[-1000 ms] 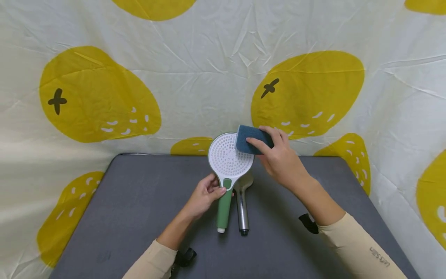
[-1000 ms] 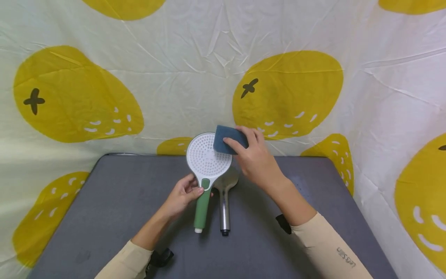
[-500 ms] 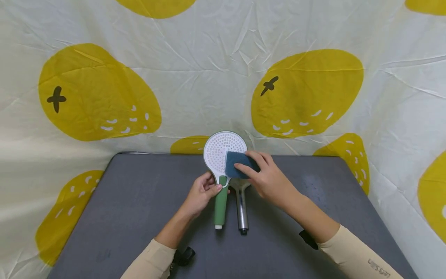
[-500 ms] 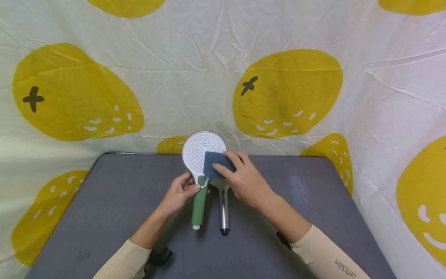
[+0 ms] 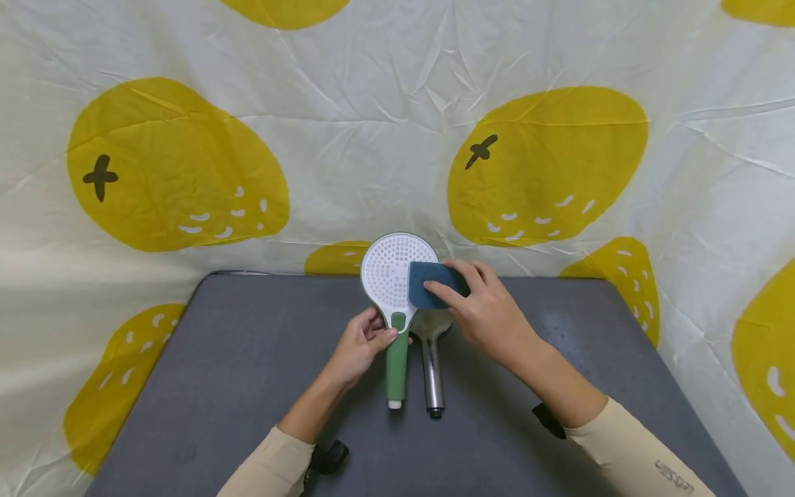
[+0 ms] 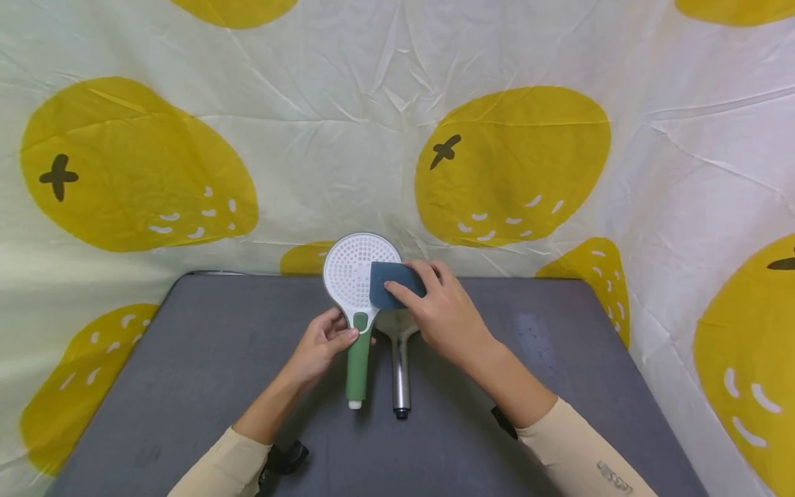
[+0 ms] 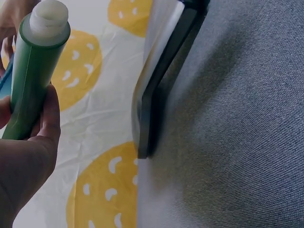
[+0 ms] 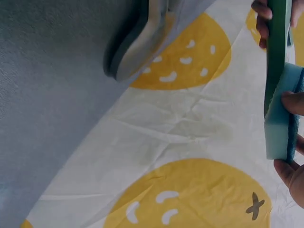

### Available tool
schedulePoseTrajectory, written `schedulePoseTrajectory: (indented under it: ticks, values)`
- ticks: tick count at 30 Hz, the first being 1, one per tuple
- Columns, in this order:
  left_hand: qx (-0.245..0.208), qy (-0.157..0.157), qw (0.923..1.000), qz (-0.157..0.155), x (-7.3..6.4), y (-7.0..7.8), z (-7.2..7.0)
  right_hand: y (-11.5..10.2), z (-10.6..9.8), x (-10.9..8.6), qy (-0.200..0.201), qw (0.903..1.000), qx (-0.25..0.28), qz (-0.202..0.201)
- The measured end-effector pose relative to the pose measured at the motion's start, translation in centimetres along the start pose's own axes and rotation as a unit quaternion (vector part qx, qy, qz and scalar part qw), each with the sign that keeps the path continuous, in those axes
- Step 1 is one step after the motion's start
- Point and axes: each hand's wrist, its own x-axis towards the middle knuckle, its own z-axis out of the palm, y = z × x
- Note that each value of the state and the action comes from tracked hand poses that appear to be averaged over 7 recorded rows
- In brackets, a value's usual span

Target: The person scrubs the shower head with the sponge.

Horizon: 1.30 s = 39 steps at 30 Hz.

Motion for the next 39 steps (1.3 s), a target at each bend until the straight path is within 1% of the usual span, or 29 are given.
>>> schedulePoseTrajectory:
  ticks: [5, 9, 11, 15, 19, 22, 24, 26, 28, 31, 35, 37, 39]
  values:
    - [0.001, -0.002, 1.0, 0.008, 0.0, 0.2, 0.0, 1.0, -0.4, 0.9, 0.022, 0.9995, 0.007, 0.024]
    - [0.005, -0.001, 0.9999, 0.009, -0.2, 0.5, 0.1, 1.6, -0.5, 1.3, 0.042, 0.9982, 0.008, 0.041]
    - [0.004, 0.003, 1.0, 0.006, -0.2, 0.6, 0.1, 1.7, -0.4, 1.3, 0.044, 0.9982, 0.011, 0.038]
    - [0.006, 0.017, 0.9998, 0.007, -0.2, 0.6, 0.1, 1.1, 0.2, 1.0, 0.037, 0.9986, 0.033, 0.016]
    - [-0.026, 0.022, 0.9994, 0.006, 0.0, 0.7, 0.1, -0.3, 1.3, 0.3, 0.026, 0.9976, 0.065, 0.003]
    - [-0.068, 0.024, 0.9974, 0.002, 0.1, 0.7, 0.0, -1.5, 2.2, -0.1, 0.024, 0.9955, 0.091, -0.007]
    - [-0.091, 0.023, 0.9956, 0.005, 0.1, 0.5, -0.1, -2.2, 2.7, -0.3, 0.032, 0.9932, 0.111, -0.017]
    - [-0.113, 0.013, 0.9934, 0.012, 0.1, 0.4, -0.3, -2.7, 3.2, -0.5, 0.045, 0.9907, 0.127, -0.022]
    - [-0.131, -0.004, 0.9911, 0.02, 0.0, 0.2, -0.4, -3.0, 3.5, -0.7, 0.058, 0.9884, 0.138, -0.023]
    - [-0.162, -0.049, 0.9853, 0.023, -0.1, 0.0, -0.7, -3.3, 3.7, -0.9, 0.073, 0.9861, 0.148, -0.019]
    - [-0.188, -0.097, 0.9774, 0.004, -0.4, 0.0, -0.8, -3.4, 3.8, -0.9, 0.093, 0.9827, 0.16, -0.008]
    - [-0.191, -0.11, 0.9755, -0.001, -0.5, 0.0, -0.8, -3.3, 3.8, -0.8, 0.101, 0.9809, 0.166, 0.005]
    - [-0.191, -0.115, 0.9748, -0.008, -0.5, 0.1, -0.7, -3.0, 3.6, -0.6, 0.107, 0.979, 0.173, 0.02]
